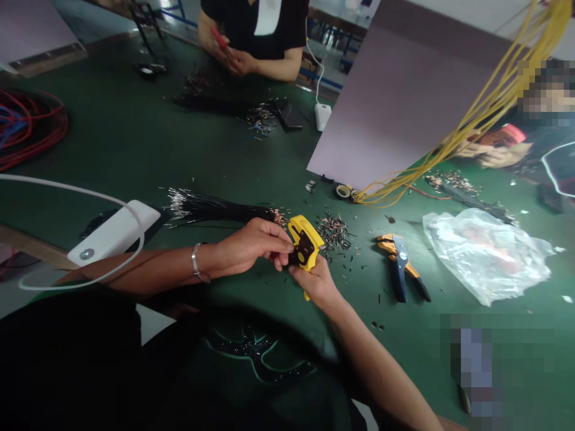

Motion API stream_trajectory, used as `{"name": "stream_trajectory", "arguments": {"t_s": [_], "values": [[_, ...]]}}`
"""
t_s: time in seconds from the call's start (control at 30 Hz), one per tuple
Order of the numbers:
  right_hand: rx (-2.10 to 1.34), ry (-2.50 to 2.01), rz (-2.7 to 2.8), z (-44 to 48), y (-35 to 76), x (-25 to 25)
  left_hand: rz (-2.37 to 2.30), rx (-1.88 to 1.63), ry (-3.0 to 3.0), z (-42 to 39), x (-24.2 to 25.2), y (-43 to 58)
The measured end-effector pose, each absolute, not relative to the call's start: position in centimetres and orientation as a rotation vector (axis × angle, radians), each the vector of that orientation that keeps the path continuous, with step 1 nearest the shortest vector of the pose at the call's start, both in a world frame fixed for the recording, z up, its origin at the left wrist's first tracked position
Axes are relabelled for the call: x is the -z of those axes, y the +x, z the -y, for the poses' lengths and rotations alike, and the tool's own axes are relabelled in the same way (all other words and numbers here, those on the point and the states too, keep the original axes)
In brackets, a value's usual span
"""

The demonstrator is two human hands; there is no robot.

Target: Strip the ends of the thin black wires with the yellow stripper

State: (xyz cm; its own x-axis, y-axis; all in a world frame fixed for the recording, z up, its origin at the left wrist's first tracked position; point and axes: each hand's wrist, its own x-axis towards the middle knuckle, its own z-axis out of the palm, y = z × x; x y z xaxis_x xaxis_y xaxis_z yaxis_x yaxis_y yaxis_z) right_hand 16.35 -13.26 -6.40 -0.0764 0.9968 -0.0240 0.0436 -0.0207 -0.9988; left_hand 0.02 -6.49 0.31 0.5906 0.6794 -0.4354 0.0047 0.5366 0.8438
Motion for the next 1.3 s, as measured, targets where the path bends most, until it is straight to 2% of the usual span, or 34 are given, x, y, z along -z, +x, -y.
{"name": "stream_trajectory", "arguments": {"t_s": [0.5, 1.3], "values": [[-1.060, -1.214, 1.316, 13.2, 14.9, 6.1, -0.851, -0.472, 0.940, 6.8, -0.8, -0.1], [-0.935, -1.298, 1.192, 12.8, 13.5, 6.8, -0.813, -0.507, 0.965, 6.5, 0.2, -0.3]]}}
